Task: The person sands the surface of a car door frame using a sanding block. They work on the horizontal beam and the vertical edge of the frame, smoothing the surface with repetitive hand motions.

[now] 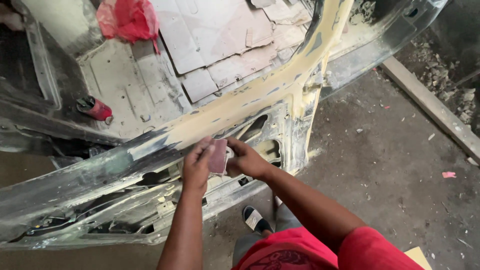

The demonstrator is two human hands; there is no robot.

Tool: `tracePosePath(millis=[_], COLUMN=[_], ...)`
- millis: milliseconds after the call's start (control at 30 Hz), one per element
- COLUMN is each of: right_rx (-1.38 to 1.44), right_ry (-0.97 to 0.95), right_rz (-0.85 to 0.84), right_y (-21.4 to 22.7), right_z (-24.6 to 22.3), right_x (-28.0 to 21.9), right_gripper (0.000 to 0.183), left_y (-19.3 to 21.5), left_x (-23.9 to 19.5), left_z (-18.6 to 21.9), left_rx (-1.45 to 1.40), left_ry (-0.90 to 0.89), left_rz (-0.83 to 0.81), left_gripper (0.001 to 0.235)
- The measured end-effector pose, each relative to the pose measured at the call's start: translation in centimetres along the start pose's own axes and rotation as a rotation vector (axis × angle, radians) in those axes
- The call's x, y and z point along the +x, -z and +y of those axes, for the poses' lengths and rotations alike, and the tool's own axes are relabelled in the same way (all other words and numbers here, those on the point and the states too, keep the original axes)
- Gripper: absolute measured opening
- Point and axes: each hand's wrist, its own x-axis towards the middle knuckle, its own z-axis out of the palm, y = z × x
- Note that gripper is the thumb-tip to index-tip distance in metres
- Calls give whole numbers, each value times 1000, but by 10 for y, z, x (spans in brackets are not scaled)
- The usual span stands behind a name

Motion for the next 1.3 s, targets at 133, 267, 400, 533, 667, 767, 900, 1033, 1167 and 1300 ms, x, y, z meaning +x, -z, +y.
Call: tracePosePath(millis=[133, 267, 400, 533, 667, 767, 900, 1033, 1167, 1300], right_rx=[195, 203, -11, 39, 272, 240, 381, 501, 556, 641], right_ry=[-4, -32, -16, -112, -43, 93, 225, 120, 133, 108], right_rz=[-20, 74, 215, 431, 898, 1048, 1071, 1029, 974, 919], right_y=[22, 56, 87, 122, 182, 209, 200, 179, 174, 160], right_z=[-6, 31, 50, 37, 40, 58, 56, 21, 31, 42], right_x=[-1, 9, 13, 18, 48, 70, 80, 66, 70, 76], right_gripper=[56, 36, 37, 39, 24, 20, 23, 22, 22, 24], left_y=[-29, -55, -76, -79, -36, -34, 11, 74, 88, 92], left_x=[9, 12, 15, 12, 32, 33, 48, 61, 59, 58], left_z=[-20, -40, -68, -80, -66, 29, 86, 57, 55, 49], left_rx=[-85, 505, 636, 175, 427, 570, 774, 961, 1096, 1110], left_ry=[131, -60, -26, 305, 126, 51, 53, -296, -220, -79], left_rz=[-21, -2, 61, -68, -86, 80, 254, 211, 212, 233], left_gripper=[23, 25, 31, 28, 25, 25, 29, 35, 42, 42])
